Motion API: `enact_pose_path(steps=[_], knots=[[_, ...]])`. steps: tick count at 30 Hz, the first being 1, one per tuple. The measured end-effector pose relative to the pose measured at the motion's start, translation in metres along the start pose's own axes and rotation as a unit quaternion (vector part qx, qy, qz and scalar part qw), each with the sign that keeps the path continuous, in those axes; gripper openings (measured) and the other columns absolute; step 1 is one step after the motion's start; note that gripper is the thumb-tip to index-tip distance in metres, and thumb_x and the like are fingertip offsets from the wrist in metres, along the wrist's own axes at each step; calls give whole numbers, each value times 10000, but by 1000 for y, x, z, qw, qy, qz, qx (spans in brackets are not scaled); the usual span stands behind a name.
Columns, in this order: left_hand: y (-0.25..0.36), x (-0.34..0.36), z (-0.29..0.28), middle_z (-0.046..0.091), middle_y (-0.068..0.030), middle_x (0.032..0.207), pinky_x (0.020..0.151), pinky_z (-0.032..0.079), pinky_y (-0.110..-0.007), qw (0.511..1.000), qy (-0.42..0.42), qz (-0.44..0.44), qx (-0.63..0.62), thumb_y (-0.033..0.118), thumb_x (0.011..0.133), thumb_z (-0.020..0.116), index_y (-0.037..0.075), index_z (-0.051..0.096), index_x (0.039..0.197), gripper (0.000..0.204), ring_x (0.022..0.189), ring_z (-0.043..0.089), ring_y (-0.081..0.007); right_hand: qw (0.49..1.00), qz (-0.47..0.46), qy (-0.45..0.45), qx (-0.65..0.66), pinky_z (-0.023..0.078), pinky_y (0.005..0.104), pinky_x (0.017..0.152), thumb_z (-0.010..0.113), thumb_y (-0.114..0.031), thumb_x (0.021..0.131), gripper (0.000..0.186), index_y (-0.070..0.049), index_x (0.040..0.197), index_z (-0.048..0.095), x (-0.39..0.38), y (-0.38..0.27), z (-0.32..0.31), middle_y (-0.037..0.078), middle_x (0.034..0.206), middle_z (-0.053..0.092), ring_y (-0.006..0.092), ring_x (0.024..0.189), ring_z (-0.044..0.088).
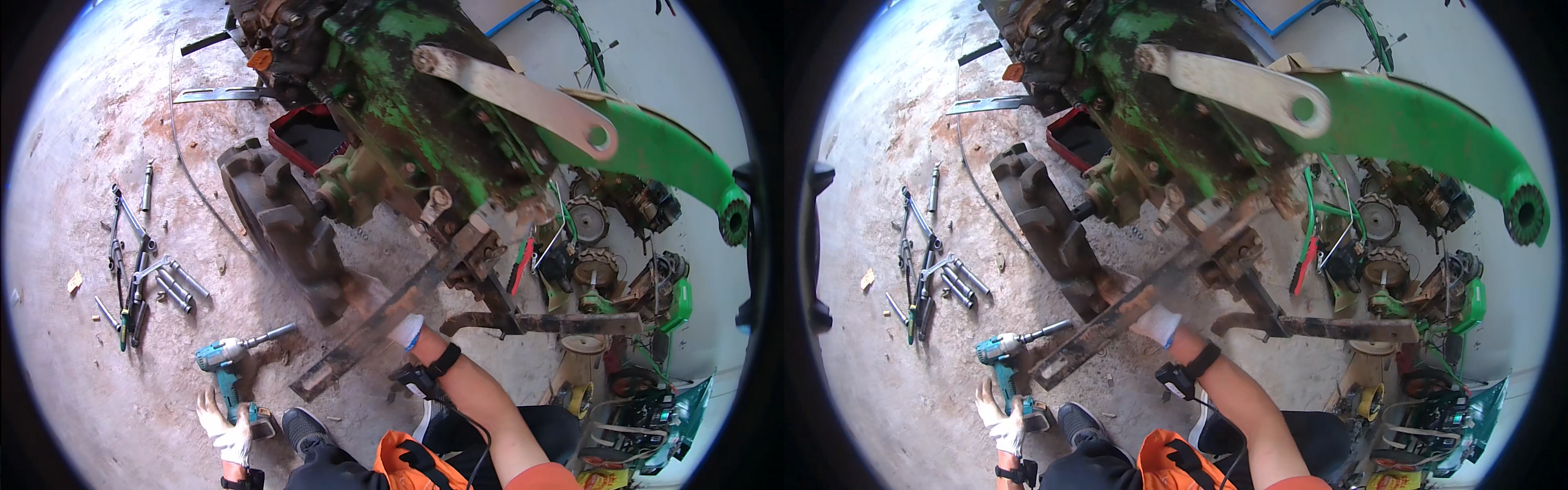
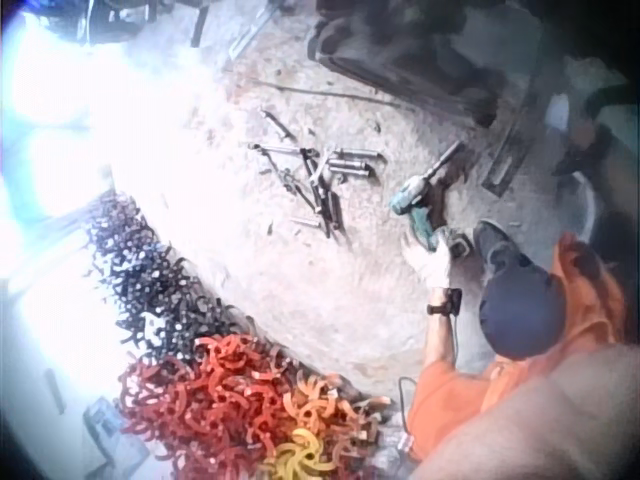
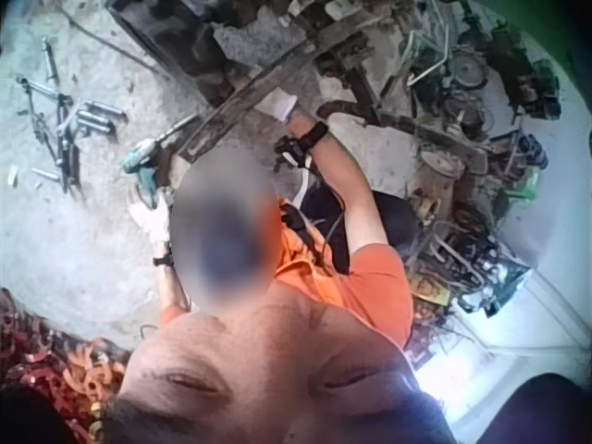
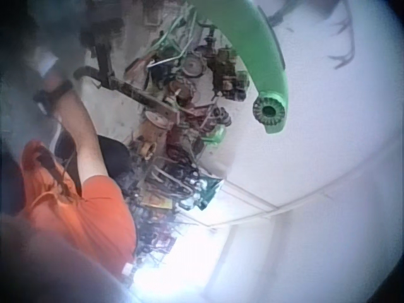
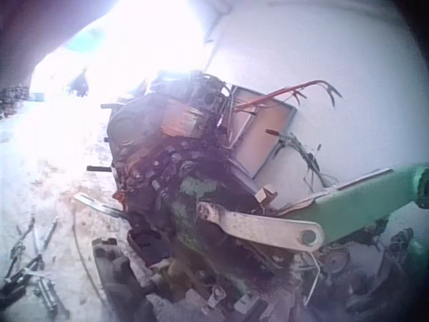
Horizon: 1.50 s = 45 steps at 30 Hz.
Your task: The person uses a cordless impact wrench to remove bolts from a metal bracket attached to a green engine assembly. They then detach the bracket and set it aside on the floor.
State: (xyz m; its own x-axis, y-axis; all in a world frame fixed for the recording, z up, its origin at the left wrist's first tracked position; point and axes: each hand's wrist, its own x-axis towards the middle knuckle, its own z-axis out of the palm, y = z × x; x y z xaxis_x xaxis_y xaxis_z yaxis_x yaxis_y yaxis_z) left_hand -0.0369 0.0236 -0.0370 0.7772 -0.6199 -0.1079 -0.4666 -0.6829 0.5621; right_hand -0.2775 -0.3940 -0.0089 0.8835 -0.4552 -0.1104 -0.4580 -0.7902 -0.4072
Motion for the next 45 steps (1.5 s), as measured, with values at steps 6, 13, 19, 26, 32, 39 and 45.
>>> enact_pose_path(steps=[6,13,19,26,32,39,45], knots=[[101,48,-39,627,-186,1474,1167,525,-462,941,-109,81,-311,127,881,822,15,550,1588,766,1326,657,-333,999,-14,-43,-14,583,557,942,632,-473,1080,450,-68,1251,730,-14,-51,-74,280,1142,765,490,1093,729],[220,73,-65,517,-175,1643,1250,448,-488,781,-167,160,-581,422,819,988,12,311,1747,1219,1541,488,-308,949,97,-259,153,557,515,1082,611,-551,1087,741,-30,1606,525,-80,-75,-144,319,1396,703,497,1283,687],[276,78,-82,747,-187,1280,778,665,-345,766,-169,125,-608,233,1097,706,-29,600,1504,496,984,787,-243,902,154,-396,73,566,496,1057,613,-579,1067,713,-50,1546,616,-181,-5,-175,272,1391,733,460,1237,721],[293,68,-91,771,-149,1138,833,621,-380,824,-126,88,-546,174,1128,615,-34,645,1438,375,902,756,-217,900,300,-316,30,519,404,1174,759,-568,1008,805,-63,1610,582,-207,51,-253,178,1467,728,335,1342,686],[277,75,-78,766,-156,1125,850,605,-398,815,-99,184,-541,634,1105,622,-33,638,1458,755,907,755,-252,945,168,-218,179,558,380,1113,925,-433,917,892,-49,1619,531,-196,35,-304,146,1404,740,223,1292,677],[213,104,-45,643,-162,1524,1134,544,-480,747,-112,-19,-654,636,1178,408,15,556,1583,755,1378,654,-317,957,134,-124,227,510,388,1194,1007,-251,821,943,-32,1594,512,-179,36,-240,116,1504,648,195,1386,601],[245,131,4,565,-148,1643,1248,429,-444,939,-67,150,-301,392,1142,652,44,549,1632,610,1475,560,-290,937,-12,44,347,560,353,1077,907,-359,956,760,-100,1586,569,-177,45,-189,91,1434,707,197,1194,682]])
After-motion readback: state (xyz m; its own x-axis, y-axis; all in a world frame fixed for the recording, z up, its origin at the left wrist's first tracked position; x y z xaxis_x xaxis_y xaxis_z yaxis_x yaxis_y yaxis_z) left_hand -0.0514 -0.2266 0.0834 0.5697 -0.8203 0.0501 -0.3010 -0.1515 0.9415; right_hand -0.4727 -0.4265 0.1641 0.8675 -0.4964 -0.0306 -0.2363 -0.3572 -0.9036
